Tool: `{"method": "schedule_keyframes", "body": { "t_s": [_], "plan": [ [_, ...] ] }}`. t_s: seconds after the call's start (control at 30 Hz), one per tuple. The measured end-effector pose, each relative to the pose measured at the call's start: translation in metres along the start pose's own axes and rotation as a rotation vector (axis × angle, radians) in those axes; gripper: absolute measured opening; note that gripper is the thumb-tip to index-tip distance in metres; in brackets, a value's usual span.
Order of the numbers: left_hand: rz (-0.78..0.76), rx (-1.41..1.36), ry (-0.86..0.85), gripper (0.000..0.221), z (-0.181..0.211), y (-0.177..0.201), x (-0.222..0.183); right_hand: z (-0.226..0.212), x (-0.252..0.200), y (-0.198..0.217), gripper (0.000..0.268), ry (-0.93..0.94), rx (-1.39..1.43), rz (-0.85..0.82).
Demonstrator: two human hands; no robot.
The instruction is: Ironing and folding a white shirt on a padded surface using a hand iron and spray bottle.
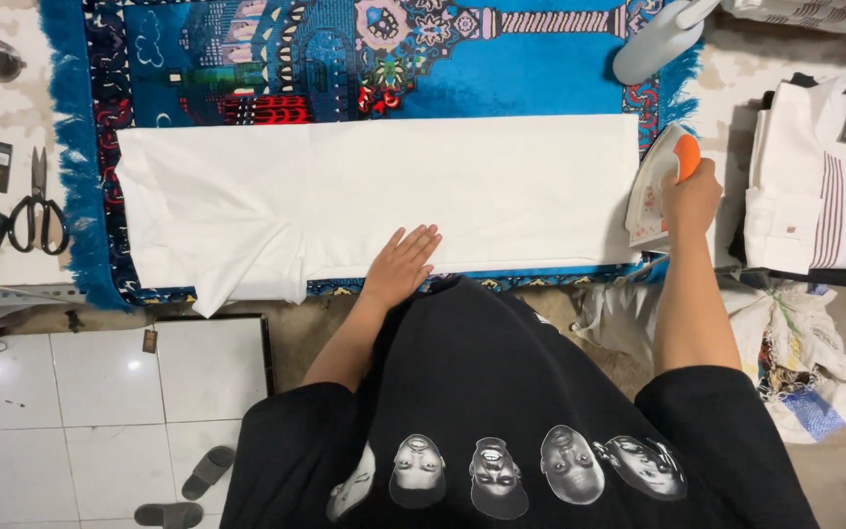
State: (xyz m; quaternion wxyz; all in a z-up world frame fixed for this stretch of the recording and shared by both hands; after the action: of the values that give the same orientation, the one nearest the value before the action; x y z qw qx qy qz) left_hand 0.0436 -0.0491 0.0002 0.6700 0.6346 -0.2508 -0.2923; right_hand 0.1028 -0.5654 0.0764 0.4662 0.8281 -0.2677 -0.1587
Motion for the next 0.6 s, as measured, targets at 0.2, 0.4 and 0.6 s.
{"method": "schedule_keyframes", "body": {
  "t_s": [0.2, 0.4, 0.6],
  "plan": [
    [0.013, 0.01, 0.009, 0.057, 0.001, 0.007, 0.0, -0.089, -0.035, -0.016, 0.04, 0.06, 0.129, -0.173],
    [0.005, 0.015, 0.015, 0.058, 0.002, 0.007, 0.0, -0.079, -0.013, -0.057, 0.036, 0.057, -0.002, -0.172],
    [-0.006, 0.048, -0.001, 0.057, 0.003, 0.003, 0.0, -0.031, 0.029, -0.05, 0.035, 0.041, 0.056, -0.178]
  ]
}}
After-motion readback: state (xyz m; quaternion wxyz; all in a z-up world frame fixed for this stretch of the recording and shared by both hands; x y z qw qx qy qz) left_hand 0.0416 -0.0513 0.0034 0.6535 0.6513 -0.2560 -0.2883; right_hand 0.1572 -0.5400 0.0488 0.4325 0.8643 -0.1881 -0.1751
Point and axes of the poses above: each hand's wrist, its own x-axis towards the middle knuckle, its own y-axis out of the back of the hand, z = x × y, the point moved 7 cm from there along x, towards the middle knuckle, and after that the axes turned 14 degrees about x, right-handed, at the moved point
